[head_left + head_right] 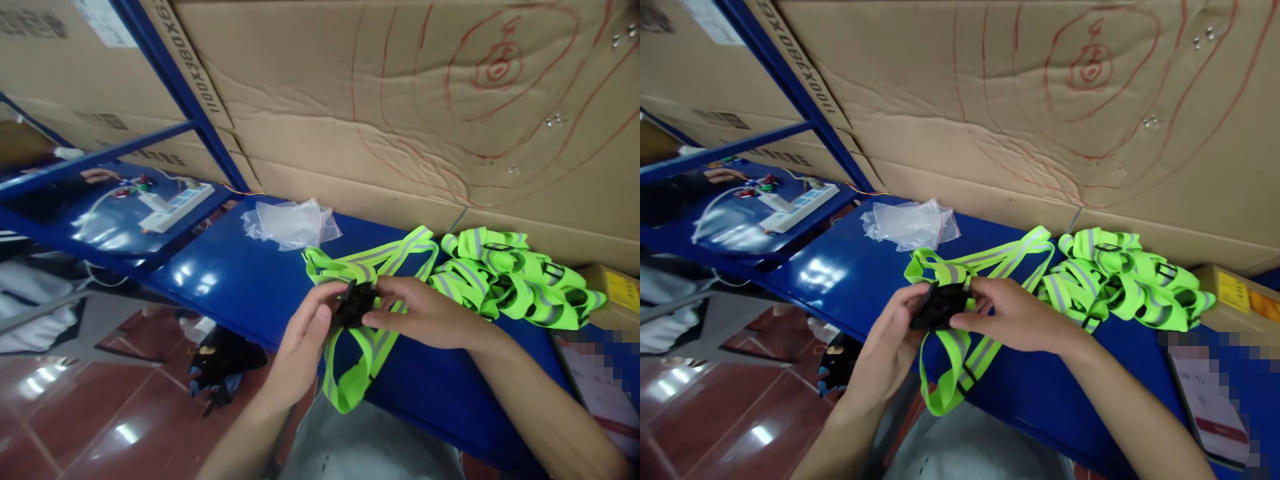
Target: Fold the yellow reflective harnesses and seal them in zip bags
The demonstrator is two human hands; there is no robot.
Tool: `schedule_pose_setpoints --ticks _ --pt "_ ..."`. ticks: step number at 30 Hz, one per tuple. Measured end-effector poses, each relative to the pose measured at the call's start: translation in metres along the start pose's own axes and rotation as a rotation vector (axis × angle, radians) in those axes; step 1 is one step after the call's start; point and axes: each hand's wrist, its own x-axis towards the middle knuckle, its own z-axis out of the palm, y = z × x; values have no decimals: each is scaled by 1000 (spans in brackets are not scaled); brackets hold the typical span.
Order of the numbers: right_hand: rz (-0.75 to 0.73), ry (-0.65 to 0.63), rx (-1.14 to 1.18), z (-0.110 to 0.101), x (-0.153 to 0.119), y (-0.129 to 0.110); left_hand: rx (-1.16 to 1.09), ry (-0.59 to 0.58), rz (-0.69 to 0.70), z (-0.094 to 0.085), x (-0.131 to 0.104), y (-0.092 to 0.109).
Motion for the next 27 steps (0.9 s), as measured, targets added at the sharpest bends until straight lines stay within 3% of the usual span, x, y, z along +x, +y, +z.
schedule_pose_setpoints --ticks 3,7,10,13,16,20,23,27 --pt "66 23 -10 -7 2 8 -158 73 -63 4 6 -1" --pt "107 90 -86 -5 3 12 -317 18 -98 8 14 4" --pt "86 89 -167 -4 1 9 -424 -27 -143 9 17 5" --pt "-12 141 -209 -7 -1 3 -510 1 -186 8 21 4" --pt "-84 212 -154 -14 -5 -1 -550 88 -168 6 31 0" --pt "-13 194 -79 -21 -8 -3 -520 127 -137 3 54 -5" --pt "2 207 -111 -22 -9 -2 -483 114 -132 2 69 -5" --pt "6 221 -200 -21 -9 0 -545 202 -143 2 76 -5"
